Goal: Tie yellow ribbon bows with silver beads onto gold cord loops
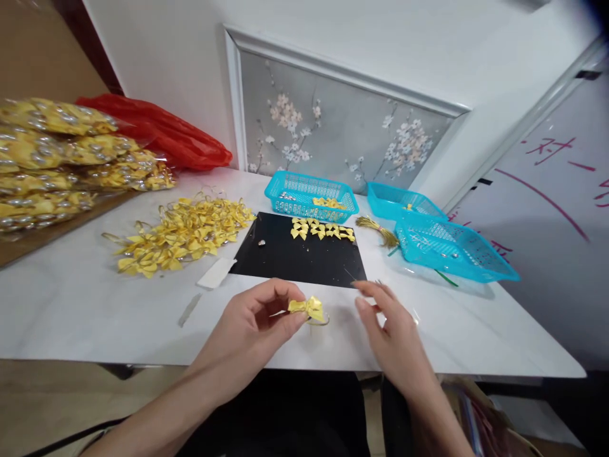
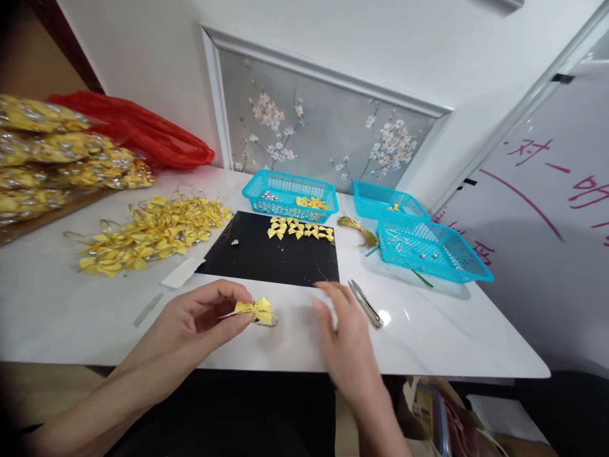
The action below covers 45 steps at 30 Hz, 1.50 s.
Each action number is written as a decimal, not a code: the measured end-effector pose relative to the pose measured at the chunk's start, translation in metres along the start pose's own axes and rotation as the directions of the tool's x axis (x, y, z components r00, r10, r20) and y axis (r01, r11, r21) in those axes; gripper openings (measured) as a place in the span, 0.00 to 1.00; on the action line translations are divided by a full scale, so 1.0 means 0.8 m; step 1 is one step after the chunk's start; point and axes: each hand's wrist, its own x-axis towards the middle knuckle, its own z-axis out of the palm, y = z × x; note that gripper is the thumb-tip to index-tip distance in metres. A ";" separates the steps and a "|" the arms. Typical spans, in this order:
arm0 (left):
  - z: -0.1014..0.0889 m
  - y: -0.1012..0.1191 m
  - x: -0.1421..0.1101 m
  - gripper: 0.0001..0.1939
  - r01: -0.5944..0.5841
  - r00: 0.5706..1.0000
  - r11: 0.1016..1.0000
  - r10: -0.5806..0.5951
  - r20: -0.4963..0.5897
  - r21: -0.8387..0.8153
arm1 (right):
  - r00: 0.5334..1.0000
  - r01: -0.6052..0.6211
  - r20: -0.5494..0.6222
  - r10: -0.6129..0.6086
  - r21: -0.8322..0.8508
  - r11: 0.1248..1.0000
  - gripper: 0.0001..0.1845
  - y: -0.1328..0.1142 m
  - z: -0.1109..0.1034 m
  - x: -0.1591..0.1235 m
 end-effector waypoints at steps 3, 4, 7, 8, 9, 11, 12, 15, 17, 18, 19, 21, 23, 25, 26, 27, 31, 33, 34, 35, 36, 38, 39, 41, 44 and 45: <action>0.000 -0.001 -0.002 0.05 -0.038 0.999 0.999 0.037 0.024 0.036 | 0.972 -0.076 0.229 -0.061 0.545 0.835 0.15 -0.053 0.001 -0.003; 0.000 -0.002 -0.002 0.06 -0.047 0.999 0.997 0.045 0.022 0.058 | 0.964 -0.107 0.257 -0.073 0.619 0.778 0.14 -0.064 0.002 -0.001; -0.001 -0.004 0.001 0.09 -0.042 0.999 0.991 0.046 -0.024 0.130 | 0.964 -0.112 0.252 -0.087 0.680 0.724 0.11 -0.080 0.005 0.005; -0.001 -0.004 0.002 0.10 -0.032 0.998 0.989 0.039 -0.045 0.146 | 0.972 -0.083 0.216 -0.089 0.676 0.733 0.10 -0.081 0.007 0.006; -0.001 -0.004 0.002 0.10 -0.017 0.998 0.988 0.027 -0.060 0.154 | 0.983 -0.038 0.161 -0.093 0.660 0.750 0.10 -0.082 0.010 0.007; -0.001 -0.001 0.002 0.10 0.016 0.998 0.990 -0.007 -0.060 0.140 | 0.995 0.057 0.035 -0.098 0.610 0.790 0.10 -0.081 0.015 0.005; -0.001 0.001 0.002 0.11 0.027 0.999 0.992 -0.022 -0.043 0.122 | 0.995 0.083 -0.005 -0.099 0.593 0.801 0.10 -0.080 0.018 0.004; -0.005 0.012 -0.001 0.12 0.045 0.999 0.998 -0.046 0.029 0.040 | 0.997 0.058 0.003 -0.077 0.635 0.770 0.09 -0.079 0.023 0.002; -0.008 0.017 -0.002 0.13 0.058 0.997 0.998 -0.059 0.054 0.012 | 0.998 0.016 0.037 -0.057 0.684 0.729 0.09 -0.079 0.024 0.002; -0.009 0.018 -0.002 0.14 0.060 0.997 0.998 -0.061 0.050 0.017 | 0.998 0.007 0.043 -0.052 0.697 0.717 0.09 -0.079 0.023 0.003; -0.011 0.019 -0.001 0.14 0.054 0.998 0.998 -0.056 0.043 0.037 | 0.998 0.006 0.044 -0.052 0.702 0.712 0.08 -0.080 0.023 0.004; -0.013 0.017 0.002 0.13 0.026 0.999 0.995 -0.030 0.037 0.100 | 0.997 0.020 0.042 -0.067 0.692 0.721 0.09 -0.082 0.022 0.005; -0.014 0.014 0.005 0.11 -0.006 0.998 0.989 -0.005 0.069 0.147 | 0.995 0.037 0.040 -0.087 0.673 0.739 0.09 -0.085 0.021 0.005; -0.015 0.013 0.009 0.09 -0.020 0.994 0.989 0.004 0.108 0.149 | 0.996 0.020 0.052 -0.079 0.697 0.717 0.08 -0.088 0.020 0.004; -0.014 0.013 0.010 0.08 -0.022 0.994 0.990 0.005 0.113 0.142 | 0.996 -0.008 0.064 -0.056 0.725 0.688 0.09 -0.088 0.019 0.004; -0.014 0.013 0.011 0.08 -0.023 0.995 0.991 0.009 0.104 0.135 | 0.997 -0.046 0.078 -0.021 0.760 0.649 0.12 -0.089 0.019 0.003; -0.016 0.013 0.012 0.05 -0.049 0.999 0.990 0.050 -0.008 0.130 | 0.983 -0.180 0.132 0.131 0.850 0.495 0.18 -0.085 0.018 0.001; -0.018 0.010 0.011 0.05 -0.076 0.995 0.987 0.084 -0.052 0.139 | 0.970 -0.238 0.187 0.157 0.863 0.446 0.19 -0.081 0.020 -0.001; -0.018 0.008 0.011 0.05 -0.090 0.993 0.985 0.100 -0.061 0.148 | 0.963 -0.266 0.223 0.149 0.865 0.426 0.19 -0.079 0.021 -0.003; -0.018 0.005 0.011 0.05 -0.103 0.991 0.982 0.115 -0.066 0.158 | 0.958 -0.287 0.255 0.132 0.865 0.412 0.18 -0.079 0.022 -0.004; -0.018 0.003 0.011 0.05 -0.115 0.989 0.979 0.129 -0.074 0.168 | 0.954 -0.300 0.279 0.110 0.863 0.408 0.17 -0.080 0.023 -0.006; -0.016 -0.002 0.011 0.04 -0.131 0.983 0.974 0.152 -0.105 0.187 | 0.954 -0.292 0.293 0.065 0.855 0.428 0.15 -0.085 0.026 -0.009; -0.015 -0.004 0.012 0.04 -0.135 0.979 0.972 0.162 -0.126 0.194 | 0.956 -0.279 0.290 0.045 0.850 0.447 0.14 -0.089 0.027 -0.010; -0.014 -0.006 0.012 0.04 -0.146 0.967 0.972 0.180 -0.181 0.185 | 0.958 -0.252 0.288 0.000 0.837 0.486 0.14 -0.100 0.030 -0.014; -0.015 -0.008 0.010 0.03 -0.165 0.950 0.978 0.192 -0.246 0.127 | 0.962 -0.185 0.260 -0.079 0.840 0.509 0.12 -0.113 0.037 -0.022; -0.016 -0.007 0.008 0.03 -0.168 0.947 0.981 0.189 -0.261 0.101 | 0.966 -0.154 0.238 -0.103 0.846 0.510 0.10 -0.116 0.040 -0.025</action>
